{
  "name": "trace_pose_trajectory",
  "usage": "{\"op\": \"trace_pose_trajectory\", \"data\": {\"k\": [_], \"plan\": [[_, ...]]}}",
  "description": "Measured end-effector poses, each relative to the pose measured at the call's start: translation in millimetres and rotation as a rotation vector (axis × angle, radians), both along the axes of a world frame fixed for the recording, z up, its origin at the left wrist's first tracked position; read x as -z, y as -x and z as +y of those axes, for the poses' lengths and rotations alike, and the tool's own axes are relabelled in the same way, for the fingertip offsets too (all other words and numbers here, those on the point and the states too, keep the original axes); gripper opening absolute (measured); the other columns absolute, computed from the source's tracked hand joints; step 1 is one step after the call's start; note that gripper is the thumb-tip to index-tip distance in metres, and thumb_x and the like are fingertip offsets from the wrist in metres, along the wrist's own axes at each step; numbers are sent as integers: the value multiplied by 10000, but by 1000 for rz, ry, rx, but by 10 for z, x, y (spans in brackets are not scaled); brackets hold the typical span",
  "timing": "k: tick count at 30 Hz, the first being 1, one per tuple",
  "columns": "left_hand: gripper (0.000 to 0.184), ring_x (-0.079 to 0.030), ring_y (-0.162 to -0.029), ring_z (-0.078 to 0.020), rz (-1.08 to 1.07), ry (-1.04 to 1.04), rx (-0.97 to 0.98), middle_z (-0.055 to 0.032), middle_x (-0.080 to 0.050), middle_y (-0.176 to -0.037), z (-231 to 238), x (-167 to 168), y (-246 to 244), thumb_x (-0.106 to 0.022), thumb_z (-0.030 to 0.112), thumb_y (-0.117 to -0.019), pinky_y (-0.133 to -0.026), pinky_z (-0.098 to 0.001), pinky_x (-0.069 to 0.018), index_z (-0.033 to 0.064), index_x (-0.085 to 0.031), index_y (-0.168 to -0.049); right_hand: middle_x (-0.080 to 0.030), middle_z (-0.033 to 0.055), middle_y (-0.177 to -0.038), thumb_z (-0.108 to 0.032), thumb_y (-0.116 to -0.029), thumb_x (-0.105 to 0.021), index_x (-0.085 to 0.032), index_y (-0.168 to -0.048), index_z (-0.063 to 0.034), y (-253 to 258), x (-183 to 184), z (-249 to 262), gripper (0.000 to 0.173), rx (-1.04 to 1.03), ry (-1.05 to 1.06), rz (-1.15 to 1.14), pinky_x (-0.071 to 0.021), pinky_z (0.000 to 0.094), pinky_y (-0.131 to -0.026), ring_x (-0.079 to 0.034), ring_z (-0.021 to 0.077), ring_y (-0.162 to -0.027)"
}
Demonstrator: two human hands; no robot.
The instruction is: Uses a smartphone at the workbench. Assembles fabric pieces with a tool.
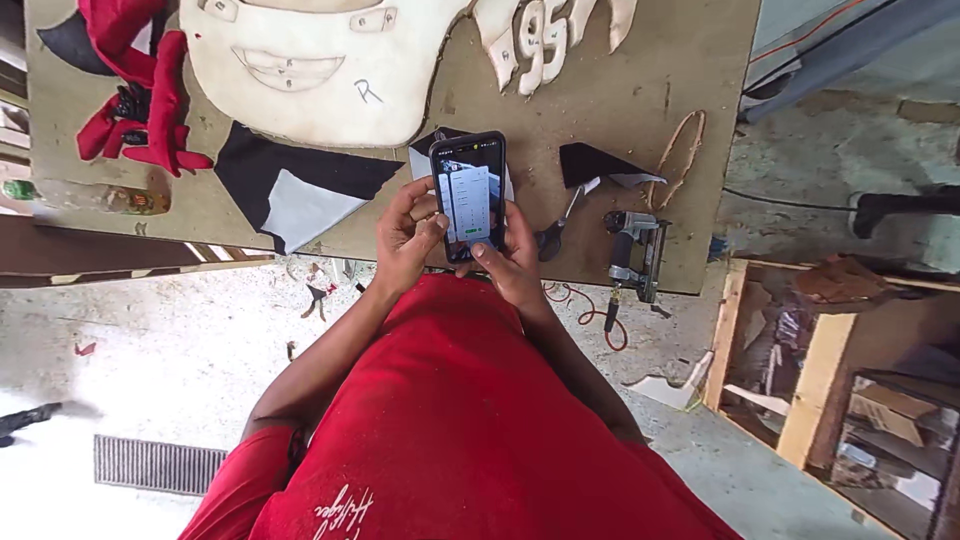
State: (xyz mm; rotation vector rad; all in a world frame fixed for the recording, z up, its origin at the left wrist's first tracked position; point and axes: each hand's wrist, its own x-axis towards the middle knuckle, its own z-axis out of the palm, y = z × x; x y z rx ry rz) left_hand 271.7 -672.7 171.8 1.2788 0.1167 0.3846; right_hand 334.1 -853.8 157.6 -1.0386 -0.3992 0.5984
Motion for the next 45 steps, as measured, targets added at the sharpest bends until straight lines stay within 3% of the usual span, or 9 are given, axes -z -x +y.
{"op": "trace_pose_trajectory", "data": {"k": [6, 9, 11, 13, 19, 27, 36, 41, 45], "plan": [[408, -700, -999, -196, 9, -30, -36, -104, -724, -1083, -159, 15, 16, -585, 107, -1003, -908, -412, -585, -2, -508, -1388, -681, 157, -1031, -150, -955, -721, -461, -1370, -15, -64, 6, -12, 508, 81, 157, 56, -631, 386, -530, -703, 251, -702], [414, -699, -1029, -207, 31, -35, -61, -108, -723, -1110, -180, 6, 48, -570, 110, -1008, -924, -421, -582, 3, -494, -1401, -670, 167, -1043, -139, -1038, -538, -499, -1365, -4, -112, 46, -25, 356, 51, 146, 81, -629, 408, -532, -700, 260, -707], [405, -697, -1023, -205, 27, -36, -79, -107, -720, -1106, -153, 15, 85, -558, 109, -1011, -920, -418, -581, 8, -492, -1398, -677, 157, -1094, -208, -1072, -401, -519, -1375, -27, -125, 73, -24, 372, 21, 116, 90, -628, 414, -557, -708, 254, -761], [394, -705, -1019, -206, 22, -26, -94, -110, -726, -1109, -125, 21, 119, -556, 108, -1013, -913, -417, -585, 14, -498, -1390, -675, 145, -1112, -267, -1077, -359, -527, -1369, -48, -124, 77, -13, 402, -10, 91, 90, -634, 416, -582, -712, 248, -795], [350, -715, -997, -197, -4, -4, -79, -105, -736, -1094, 113, -2, 168, -566, 85, -1003, -904, -410, -591, 25, -533, -1346, -675, 151, -1085, -219, -1048, -541, -490, -1356, -8, 0, 1, 185, 377, -10, 54, 13, -639, 395, -569, -717, 247, -771], [353, -703, -989, -199, -26, -4, -21, -114, -713, -1100, 652, -47, 271, -605, 80, -979, -878, -399, -599, 17, -562, -1323, -684, 158, -1023, -189, -1003, -646, -503, -1318, 9, 280, -82, 748, 398, 119, 124, -50, -625, 381, -531, -708, 244, -719], [336, -694, -1012, -206, -63, 20, 48, -124, -711, -1103, 1300, 78, 386, -504, 97, -1026, -902, -412, -587, -6, -556, -1342, -689, 159, -1052, -203, -1014, -601, -500, -1341, -1, 512, -85, 1310, 397, 160, 161, -33, -629, 387, -547, -719, 250, -754], [334, -688, -1039, -207, -85, 30, 78, -133, -696, -1164, 1622, 124, 428, -498, 83, -1025, -910, -411, -586, -19, -557, -1337, -693, 155, -1047, -125, -1005, -598, -525, -1309, -9, 616, -73, 1637, 334, 221, 190, -30, -632, 384, -547, -724, 246, -765], [334, -692, -1029, -200, -72, 43, 90, -126, -702, -1145, 1832, 184, 472, -505, 82, -1031, -913, -404, -586, -18, -547, -1347, -673, 128, -1159, -271, -1013, -622, -453, -1409, -58, 704, -21, 1796, 480, 221, 167, -24, -642, 376, -575, -729, 230, -843]]}}
